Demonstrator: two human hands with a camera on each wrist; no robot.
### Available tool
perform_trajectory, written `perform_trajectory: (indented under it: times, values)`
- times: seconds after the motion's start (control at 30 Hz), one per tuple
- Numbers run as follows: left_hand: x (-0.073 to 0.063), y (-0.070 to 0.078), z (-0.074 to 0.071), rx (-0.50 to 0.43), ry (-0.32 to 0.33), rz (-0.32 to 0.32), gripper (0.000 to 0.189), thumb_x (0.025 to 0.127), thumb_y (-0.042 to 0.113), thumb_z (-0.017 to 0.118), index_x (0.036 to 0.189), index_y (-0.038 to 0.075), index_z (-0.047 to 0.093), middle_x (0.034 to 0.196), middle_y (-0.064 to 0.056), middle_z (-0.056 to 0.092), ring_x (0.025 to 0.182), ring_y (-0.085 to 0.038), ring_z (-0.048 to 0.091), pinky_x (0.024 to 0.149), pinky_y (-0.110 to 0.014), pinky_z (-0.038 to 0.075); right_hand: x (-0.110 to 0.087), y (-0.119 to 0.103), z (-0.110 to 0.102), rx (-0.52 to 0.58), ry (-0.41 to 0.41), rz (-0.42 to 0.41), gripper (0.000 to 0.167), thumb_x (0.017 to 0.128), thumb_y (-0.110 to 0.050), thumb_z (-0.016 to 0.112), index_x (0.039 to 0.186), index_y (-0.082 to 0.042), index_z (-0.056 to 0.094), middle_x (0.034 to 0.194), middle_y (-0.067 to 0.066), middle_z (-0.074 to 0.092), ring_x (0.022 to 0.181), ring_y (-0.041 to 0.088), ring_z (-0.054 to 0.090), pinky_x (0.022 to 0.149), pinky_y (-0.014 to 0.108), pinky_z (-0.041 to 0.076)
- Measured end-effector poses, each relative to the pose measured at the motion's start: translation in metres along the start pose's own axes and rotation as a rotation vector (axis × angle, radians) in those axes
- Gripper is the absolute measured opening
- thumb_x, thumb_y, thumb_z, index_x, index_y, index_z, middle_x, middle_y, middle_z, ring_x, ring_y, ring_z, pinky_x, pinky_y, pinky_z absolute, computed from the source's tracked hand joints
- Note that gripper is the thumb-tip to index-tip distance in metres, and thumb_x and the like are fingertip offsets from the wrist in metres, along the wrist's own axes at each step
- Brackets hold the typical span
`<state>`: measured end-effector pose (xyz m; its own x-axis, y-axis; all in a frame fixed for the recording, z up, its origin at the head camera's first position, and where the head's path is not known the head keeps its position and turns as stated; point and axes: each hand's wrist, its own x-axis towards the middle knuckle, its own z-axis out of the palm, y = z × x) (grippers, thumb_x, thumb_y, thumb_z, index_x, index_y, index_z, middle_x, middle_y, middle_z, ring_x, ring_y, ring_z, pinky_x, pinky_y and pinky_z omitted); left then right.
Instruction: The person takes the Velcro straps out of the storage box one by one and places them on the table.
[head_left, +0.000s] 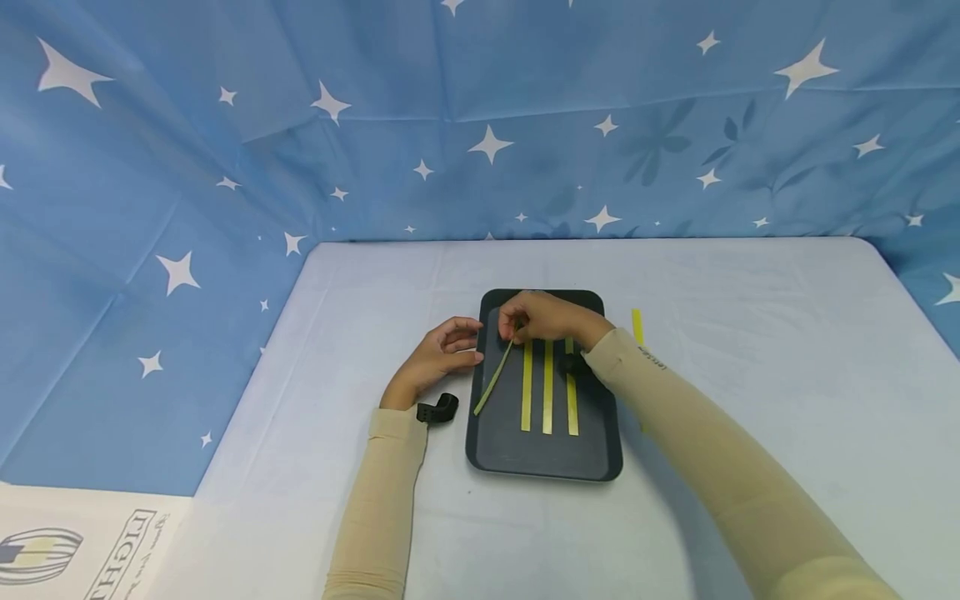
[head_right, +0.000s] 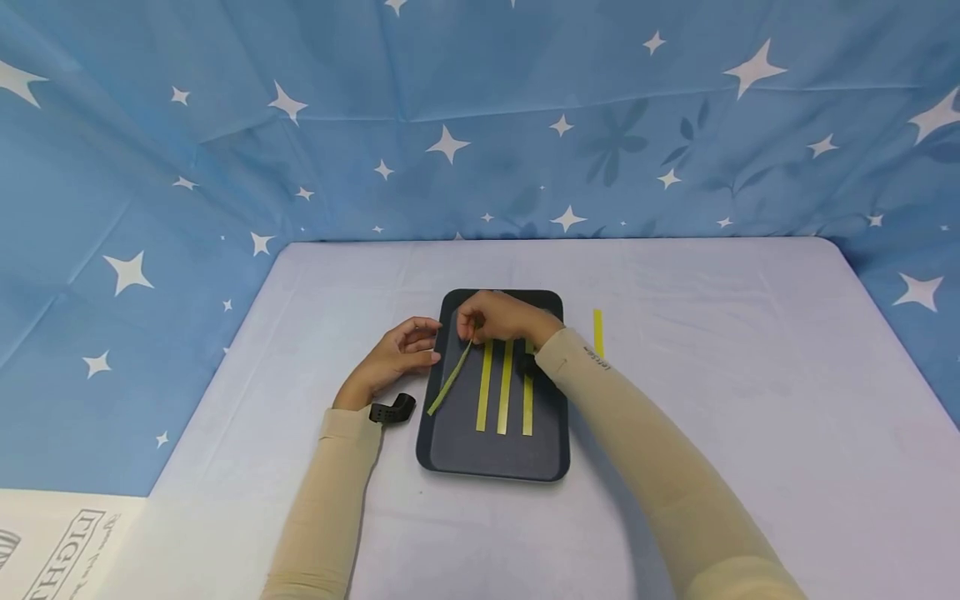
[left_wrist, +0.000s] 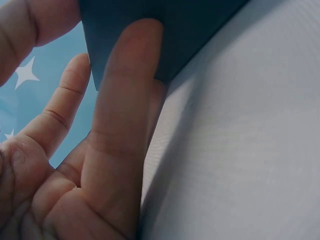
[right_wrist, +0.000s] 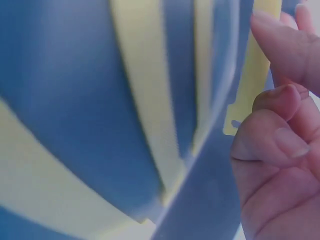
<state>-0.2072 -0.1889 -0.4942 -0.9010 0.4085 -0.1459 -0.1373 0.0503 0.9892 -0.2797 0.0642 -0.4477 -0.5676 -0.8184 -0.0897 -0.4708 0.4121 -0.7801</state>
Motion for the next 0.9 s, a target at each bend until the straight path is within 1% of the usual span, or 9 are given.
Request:
perform_trajectory:
  times: [0.13,0.27,0.33,0.4,0.5,0.57,0.67,0.73,0.9]
  values:
    - [0.0,0.001,0.001,0.003,0.001,0.001,0.056,0.098,-0.008,0.068,0.151,-0.005,0.05,0.145,-0.028,0.059,0.117,-0.017,0.067,0.088,-0.029,0.06,-0.006,-0.007,-0.006,0.027,0.024,-0.002,0.015,0.099,0.014,0.068,0.106,0.003,0.075,0.098,0.012,0.07,0.082,0.021,0.06,0.078,0.039,0.054]
    - [0.0,0.002,0.002,0.022,0.019,-0.029,0.061,0.098,-0.004,0.069,0.154,-0.005,0.047,0.151,-0.029,0.055,0.127,-0.029,0.065,0.09,-0.029,0.059,-0.012,-0.01,-0.012,0.038,0.058,-0.024,0.018,0.103,0.011,0.064,0.114,0.006,0.077,0.102,0.018,0.071,0.08,0.023,0.056,0.077,0.039,0.05]
    - [-0.001,0.002,0.003,0.041,0.031,-0.05,0.063,0.098,-0.001,0.07,0.156,-0.006,0.045,0.155,-0.029,0.052,0.136,-0.035,0.06,0.092,-0.029,0.058,-0.015,-0.01,-0.015,0.039,0.081,-0.036,0.018,0.103,0.009,0.064,0.116,0.007,0.077,0.105,0.019,0.071,0.083,0.025,0.059,0.079,0.04,0.052]
    - [0.0,0.002,0.003,0.057,0.042,-0.065,0.065,0.099,0.002,0.07,0.157,-0.005,0.044,0.158,-0.028,0.05,0.142,-0.038,0.055,0.095,-0.029,0.057,-0.019,-0.011,-0.018,0.047,0.103,-0.046,0.018,0.104,0.009,0.064,0.116,0.009,0.077,0.107,0.02,0.072,0.088,0.029,0.065,0.084,0.043,0.055]
    - [0.0,0.0,0.002,0.058,0.031,-0.051,0.061,0.099,0.0,0.07,0.155,-0.004,0.046,0.158,-0.027,0.05,0.143,-0.039,0.054,0.097,-0.032,0.058,-0.024,-0.012,-0.021,0.068,0.132,-0.054,0.017,0.104,0.008,0.064,0.116,0.012,0.076,0.11,0.025,0.073,0.098,0.037,0.07,0.09,0.047,0.058]
    - [0.001,0.0,0.002,0.046,0.02,-0.035,0.059,0.099,-0.003,0.07,0.153,-0.003,0.048,0.156,-0.026,0.051,0.139,-0.037,0.057,0.097,-0.034,0.059,-0.028,-0.014,-0.023,0.078,0.152,-0.051,0.016,0.104,0.006,0.065,0.115,0.013,0.075,0.11,0.027,0.073,0.099,0.04,0.071,0.09,0.047,0.058]
    - [0.002,-0.001,0.002,0.036,0.006,-0.017,0.057,0.099,-0.004,0.069,0.152,-0.003,0.05,0.153,-0.026,0.054,0.133,-0.031,0.061,0.095,-0.034,0.06,-0.033,-0.016,-0.025,0.095,0.18,-0.041,0.015,0.104,0.005,0.066,0.113,0.013,0.074,0.108,0.026,0.074,0.098,0.039,0.071,0.088,0.043,0.058]
    - [0.002,-0.001,0.001,0.034,0.004,-0.015,0.057,0.098,-0.004,0.069,0.151,-0.003,0.05,0.153,-0.026,0.053,0.131,-0.029,0.062,0.094,-0.033,0.06,-0.038,-0.018,-0.027,0.109,0.193,-0.036,0.013,0.104,0.004,0.067,0.111,0.012,0.074,0.106,0.025,0.074,0.094,0.035,0.071,0.085,0.04,0.057]
    - [0.001,-0.001,0.0,0.036,0.007,-0.021,0.058,0.098,-0.003,0.07,0.152,-0.003,0.049,0.155,-0.026,0.052,0.135,-0.032,0.06,0.094,-0.032,0.06,-0.048,-0.022,-0.029,0.168,0.21,-0.015,0.011,0.105,0.003,0.066,0.109,0.01,0.072,0.093,0.017,0.071,0.079,0.037,0.066,0.075,0.045,0.059]
